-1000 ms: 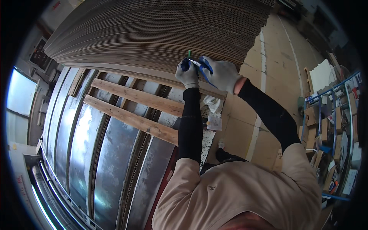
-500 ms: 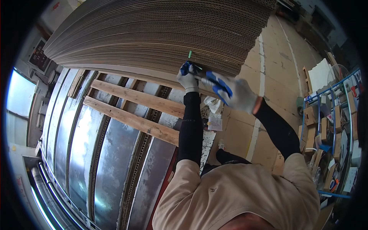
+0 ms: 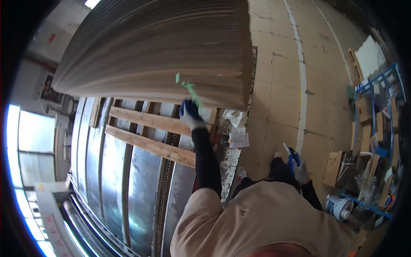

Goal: Securing a large stack of corrugated board with plastic straps and a strapping tool.

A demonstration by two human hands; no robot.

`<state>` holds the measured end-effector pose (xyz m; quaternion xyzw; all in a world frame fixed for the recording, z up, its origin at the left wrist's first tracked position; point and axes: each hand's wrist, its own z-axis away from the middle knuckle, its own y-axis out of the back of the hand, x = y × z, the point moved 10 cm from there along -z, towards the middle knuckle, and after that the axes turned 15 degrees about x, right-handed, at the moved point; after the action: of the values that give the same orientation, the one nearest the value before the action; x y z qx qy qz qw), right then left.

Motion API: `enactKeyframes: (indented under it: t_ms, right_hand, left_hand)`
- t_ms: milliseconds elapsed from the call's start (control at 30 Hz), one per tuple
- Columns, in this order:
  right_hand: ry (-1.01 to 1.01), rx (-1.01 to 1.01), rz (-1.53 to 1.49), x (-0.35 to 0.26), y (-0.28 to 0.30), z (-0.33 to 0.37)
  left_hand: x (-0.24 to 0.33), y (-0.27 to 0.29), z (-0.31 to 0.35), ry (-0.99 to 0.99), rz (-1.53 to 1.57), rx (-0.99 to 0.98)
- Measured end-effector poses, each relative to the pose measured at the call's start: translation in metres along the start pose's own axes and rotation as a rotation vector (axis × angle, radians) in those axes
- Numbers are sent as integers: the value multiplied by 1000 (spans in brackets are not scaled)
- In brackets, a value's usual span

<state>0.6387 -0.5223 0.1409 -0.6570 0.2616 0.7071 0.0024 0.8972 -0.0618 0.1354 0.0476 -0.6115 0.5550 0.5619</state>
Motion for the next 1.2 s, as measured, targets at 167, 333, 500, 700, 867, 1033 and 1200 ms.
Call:
enactKeyframes:
  t_ms: [167, 333, 500, 700, 867, 1033, 1200]
  right_hand:
    - [-219, 69, -149, 73, 45, -60]
    - [-144, 1, -123, 130, 74, -150]
    - [-120, -137, -130, 107, 119, -277]
    - [-101, -55, -440, 55, 145, -440]
    - [-244, 34, -479, 118, 135, -546]
    - [-379, -176, -494, 116, 103, -574]
    - [-356, -382, -395, 140, 83, -612]
  left_hand:
    - [-59, 77, 114, 101, -271, -62]
    - [-166, 112, 245, 393, -828, 53]
    - [-237, -34, 305, 399, -844, -231]
    - [-288, -144, 262, 183, -854, -309]
    - [-317, -194, 211, 107, -926, -211]
    - [-309, -199, 227, 15, -745, 22]
    - [-235, -184, 257, -235, -739, 300]
